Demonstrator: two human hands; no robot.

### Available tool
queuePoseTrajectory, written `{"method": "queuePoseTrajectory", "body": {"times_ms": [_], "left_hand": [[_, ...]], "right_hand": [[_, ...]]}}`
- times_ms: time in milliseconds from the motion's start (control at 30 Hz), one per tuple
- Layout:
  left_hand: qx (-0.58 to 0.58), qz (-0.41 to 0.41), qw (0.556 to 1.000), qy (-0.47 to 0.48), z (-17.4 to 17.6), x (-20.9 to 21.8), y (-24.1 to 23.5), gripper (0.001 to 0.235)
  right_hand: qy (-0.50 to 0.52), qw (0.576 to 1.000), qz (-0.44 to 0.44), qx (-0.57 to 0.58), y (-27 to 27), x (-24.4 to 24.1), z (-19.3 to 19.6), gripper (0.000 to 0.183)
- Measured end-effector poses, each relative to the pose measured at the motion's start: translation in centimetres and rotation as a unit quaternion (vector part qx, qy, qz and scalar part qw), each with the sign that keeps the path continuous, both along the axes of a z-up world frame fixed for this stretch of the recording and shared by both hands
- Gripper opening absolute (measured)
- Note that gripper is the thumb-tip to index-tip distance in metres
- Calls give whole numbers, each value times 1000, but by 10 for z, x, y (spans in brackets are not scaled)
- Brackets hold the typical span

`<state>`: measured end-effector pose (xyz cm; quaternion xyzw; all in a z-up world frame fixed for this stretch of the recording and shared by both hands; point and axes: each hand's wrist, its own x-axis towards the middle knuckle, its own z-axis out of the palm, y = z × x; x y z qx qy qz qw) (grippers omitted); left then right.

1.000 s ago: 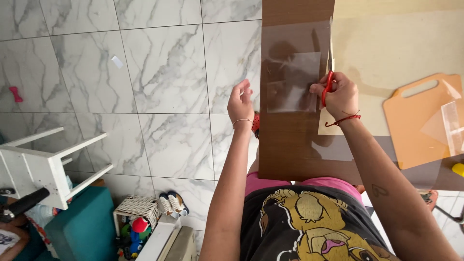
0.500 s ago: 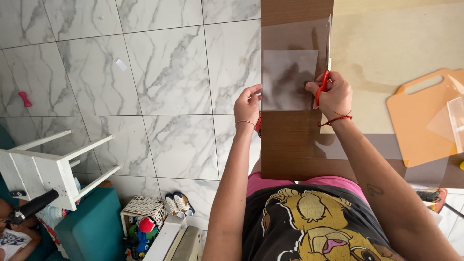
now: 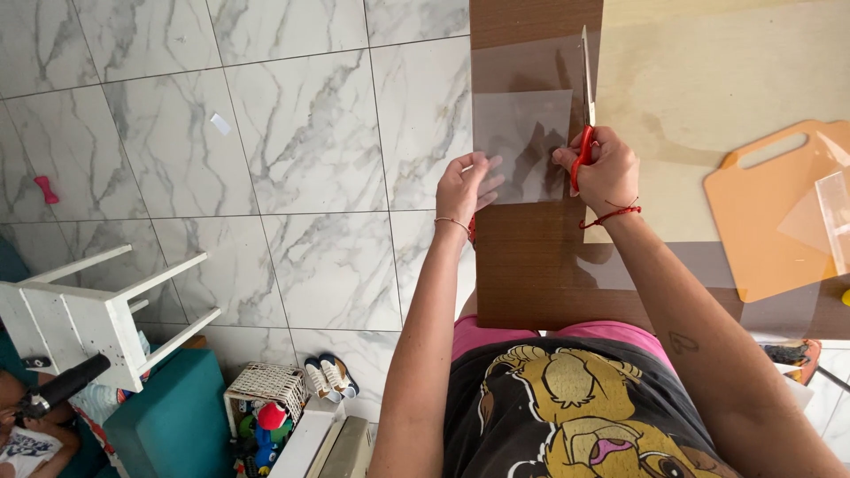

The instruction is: Cutting a transparent plastic sheet into smaller pieces using scissors

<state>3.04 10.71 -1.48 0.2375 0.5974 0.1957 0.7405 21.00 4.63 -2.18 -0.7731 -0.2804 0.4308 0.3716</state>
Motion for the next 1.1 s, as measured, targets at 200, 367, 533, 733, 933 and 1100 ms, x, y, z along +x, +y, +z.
{"method": "queuePoseTrajectory", "body": {"times_ms": [200, 367, 533, 733, 933, 1100], "left_hand": [[55, -43, 998, 0, -16, 0, -8, 30], [86, -76, 993, 23, -28, 9, -11, 19], [113, -92, 986, 85, -15, 16, -11, 15], [103, -94, 986, 89, -3, 15, -11, 19], [106, -92, 986, 87, -1, 14, -15, 23], [103, -92, 987, 81, 5, 10, -16, 22]], "right_hand": [[-44, 998, 32, -28, 2, 1, -2, 23], [-71, 996, 40, -47, -1, 3, -4, 27], [-79, 995, 10, -54, -24, -2, 54, 27], [247, 966, -12, -76, -119, -22, 76, 32], [408, 910, 9, -76, -138, -48, 60, 45], [372, 926, -26, -50, -125, -54, 38, 38]]}}
